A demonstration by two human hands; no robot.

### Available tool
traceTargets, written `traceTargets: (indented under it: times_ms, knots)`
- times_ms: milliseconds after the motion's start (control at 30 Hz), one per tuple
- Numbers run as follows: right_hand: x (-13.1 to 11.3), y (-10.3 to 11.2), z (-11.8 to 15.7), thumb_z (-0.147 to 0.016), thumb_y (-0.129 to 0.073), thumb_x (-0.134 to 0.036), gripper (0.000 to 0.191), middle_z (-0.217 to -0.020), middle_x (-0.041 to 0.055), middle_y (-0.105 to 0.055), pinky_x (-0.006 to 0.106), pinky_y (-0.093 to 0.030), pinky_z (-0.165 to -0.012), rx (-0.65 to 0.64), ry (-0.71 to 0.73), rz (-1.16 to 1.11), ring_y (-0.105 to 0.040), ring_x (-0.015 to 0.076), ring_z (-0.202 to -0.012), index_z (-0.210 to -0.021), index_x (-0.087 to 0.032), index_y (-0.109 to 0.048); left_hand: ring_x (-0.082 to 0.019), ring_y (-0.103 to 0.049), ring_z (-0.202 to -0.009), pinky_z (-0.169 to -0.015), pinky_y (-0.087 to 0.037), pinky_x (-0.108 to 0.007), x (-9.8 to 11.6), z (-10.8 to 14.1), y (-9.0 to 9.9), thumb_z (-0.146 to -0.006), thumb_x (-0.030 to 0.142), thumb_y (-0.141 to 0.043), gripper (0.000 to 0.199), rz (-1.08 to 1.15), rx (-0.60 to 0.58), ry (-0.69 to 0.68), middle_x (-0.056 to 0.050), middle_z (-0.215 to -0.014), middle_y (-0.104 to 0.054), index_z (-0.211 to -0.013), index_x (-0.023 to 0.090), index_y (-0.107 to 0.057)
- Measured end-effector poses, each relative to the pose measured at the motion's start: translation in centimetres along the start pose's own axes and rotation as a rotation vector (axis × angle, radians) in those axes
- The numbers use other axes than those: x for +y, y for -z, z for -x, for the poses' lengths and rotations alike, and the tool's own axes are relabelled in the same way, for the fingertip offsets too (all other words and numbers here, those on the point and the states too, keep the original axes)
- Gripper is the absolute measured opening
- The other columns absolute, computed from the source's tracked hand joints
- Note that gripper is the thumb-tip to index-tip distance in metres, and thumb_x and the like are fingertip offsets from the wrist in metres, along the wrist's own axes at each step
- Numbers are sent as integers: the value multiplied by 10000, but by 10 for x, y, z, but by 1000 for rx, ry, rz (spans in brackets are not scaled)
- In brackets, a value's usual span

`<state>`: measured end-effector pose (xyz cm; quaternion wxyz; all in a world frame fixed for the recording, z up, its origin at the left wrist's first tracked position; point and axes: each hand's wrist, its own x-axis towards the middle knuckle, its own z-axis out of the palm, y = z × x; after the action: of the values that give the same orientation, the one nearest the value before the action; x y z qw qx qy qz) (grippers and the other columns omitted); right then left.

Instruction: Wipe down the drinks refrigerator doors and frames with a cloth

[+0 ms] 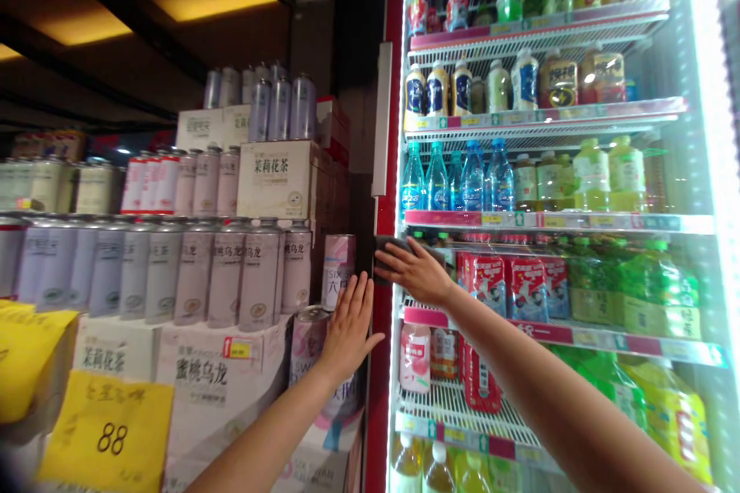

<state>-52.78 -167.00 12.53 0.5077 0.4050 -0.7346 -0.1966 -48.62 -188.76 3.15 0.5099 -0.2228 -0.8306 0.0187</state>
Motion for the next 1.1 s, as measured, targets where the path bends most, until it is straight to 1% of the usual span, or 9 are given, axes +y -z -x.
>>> traceTargets:
  times_ms: [167,300,400,533,633,767,867,1000,1100]
  knots:
    - [2,5,-1,-973,-507,-173,472,-1571,27,-474,622,-193,-1228,126,-455,74,-347,296,-1494,-1407,-345,-579,-342,-62,-1574,-1254,-226,-583,6,-15,1,-820,341,-753,1121,-2,-17,8,-159,-1704,-108,-1626,161,6]
    - [-27,-7,26,-996,-537,-262,369,-1466,4,-592,586,-214,-1234,82,-188,19,-461,271,-1413,-1337,-362,-635,-339,-47,-1577,-1262,-203,-581,9,-25,3,-838,282,-706,1015,22,-16,21,-146,-1707,-123,-1625,167,-75]
    - [-13,3,37,-1007,-527,-307,413,-1516,-18,-542,619,-160,-1240,27,-36,20,-436,267,-1434,-1411,-380,-564,-332,-30,-1577,-1261,-208,-577,12,-40,2,-852,245,-666,1006,52,20,-4,-150,-1708,-110,-1626,173,-28]
    - [19,26,62,-999,-514,-243,475,-1560,20,-489,596,-216,-1206,134,-428,139,-394,285,-1462,-1464,-340,-521,-342,-28,-1575,-1253,-217,-591,22,-66,-1,-849,250,-676,1008,88,43,-50,-162,-1708,-93,-1624,181,-36]
    - [10,25,92,-965,-559,-201,429,-1507,30,-553,508,-338,-1119,251,-669,161,-457,287,-1414,-1365,-340,-632,-364,-46,-1573,-1260,-195,-585,31,-79,-3,-789,282,-771,1028,72,6,-38,-182,-1700,-134,-1608,156,-164]
    - [-7,19,93,-946,-596,-187,373,-1434,-42,-620,439,-392,-1041,208,-530,51,-525,250,-1348,-1224,-405,-715,-372,-114,-1566,-1252,-248,-546,40,-83,-10,-715,299,-857,1108,65,-52,-31,-208,-1686,-177,-1596,126,-207]
    - [19,31,67,-968,-550,-169,406,-1481,-53,-576,445,-393,-1059,147,-472,56,-488,240,-1389,-1274,-397,-687,-370,-137,-1562,-1242,-285,-525,42,-83,-17,-694,296,-878,1153,54,-50,-28,-218,-1681,-184,-1600,116,-189]
    - [62,45,72,-990,-498,-185,444,-1543,2,-512,495,-355,-1137,222,-648,170,-418,267,-1450,-1395,-334,-605,-367,-154,-1560,-1248,-273,-507,40,-84,-20,-695,291,-882,1131,31,-37,-35,-214,-1675,-205,-1596,124,-219]
    - [46,37,113,-977,-513,-196,480,-1575,53,-468,520,-324,-1174,290,-799,235,-359,294,-1487,-1446,-288,-561,-360,-134,-1564,-1249,-265,-502,39,-84,-18,-713,271,-867,1116,44,-38,-38,-217,-1678,-190,-1600,126,-206]
